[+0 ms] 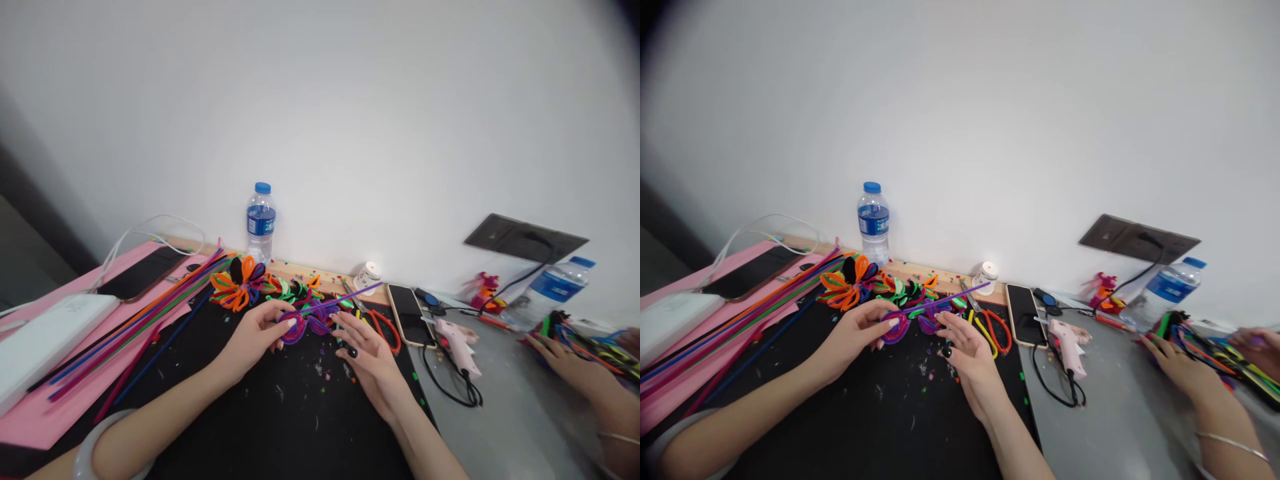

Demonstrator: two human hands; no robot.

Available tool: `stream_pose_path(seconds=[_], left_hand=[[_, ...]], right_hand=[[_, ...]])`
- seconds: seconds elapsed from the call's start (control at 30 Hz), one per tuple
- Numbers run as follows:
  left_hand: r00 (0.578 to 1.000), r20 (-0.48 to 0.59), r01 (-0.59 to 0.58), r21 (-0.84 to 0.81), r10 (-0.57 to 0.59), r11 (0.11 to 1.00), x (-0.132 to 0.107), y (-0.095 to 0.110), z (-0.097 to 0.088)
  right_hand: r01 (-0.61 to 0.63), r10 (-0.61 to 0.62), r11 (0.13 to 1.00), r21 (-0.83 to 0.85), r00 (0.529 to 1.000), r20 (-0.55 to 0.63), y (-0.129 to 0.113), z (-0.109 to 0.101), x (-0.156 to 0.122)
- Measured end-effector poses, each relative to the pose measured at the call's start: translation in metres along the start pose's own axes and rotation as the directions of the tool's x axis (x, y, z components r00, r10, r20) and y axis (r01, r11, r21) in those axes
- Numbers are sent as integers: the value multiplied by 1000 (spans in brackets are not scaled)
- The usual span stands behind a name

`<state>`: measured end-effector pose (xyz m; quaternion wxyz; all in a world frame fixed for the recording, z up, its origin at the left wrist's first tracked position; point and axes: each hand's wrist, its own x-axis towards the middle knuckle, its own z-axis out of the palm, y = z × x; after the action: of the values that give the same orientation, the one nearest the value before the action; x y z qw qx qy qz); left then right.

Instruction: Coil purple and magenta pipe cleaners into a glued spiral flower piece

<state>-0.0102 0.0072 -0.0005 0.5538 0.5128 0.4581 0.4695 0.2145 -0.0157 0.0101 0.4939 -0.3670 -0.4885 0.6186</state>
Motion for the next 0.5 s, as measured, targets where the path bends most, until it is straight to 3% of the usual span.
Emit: stream_pose_path(seconds=[0.07,0.1,0.2,0.27,0.3,0.4,0.47,0.5], left_hand=[[1000,-22,-2,-13,2,1000,0,1,0],[1000,-28,-2,-16,1,1000,-1,1,-1],[999,-35,1,-25,-2,1000,-2,2,0],[999,-39,2,-30,-3,1000,-3,2,0],[999,-42,1,-32,-2,1000,-3,2,0],[999,-50,-8,-29,7,1000,-4,4,1],[999,-53,-10,-31,8,999,-3,4,1],[998,-55,-7,-34,5,999,-3,5,2]], right_hand=[[105,-126,951,-290,991,-54,0,-3,0],[158,-214,882,-444,974,-79,0,-6,1],[228,-482,594,-772,868,-115,-7,-22,3],[178,-599,440,-880,788,-140,-16,-38,6],[127,-654,351,-928,742,-146,-22,-47,7],[-163,-703,155,-974,674,-225,-38,-78,7],[-463,-670,111,-880,619,-410,-45,-98,3],[-598,-634,128,-791,564,-529,-47,-108,1]])
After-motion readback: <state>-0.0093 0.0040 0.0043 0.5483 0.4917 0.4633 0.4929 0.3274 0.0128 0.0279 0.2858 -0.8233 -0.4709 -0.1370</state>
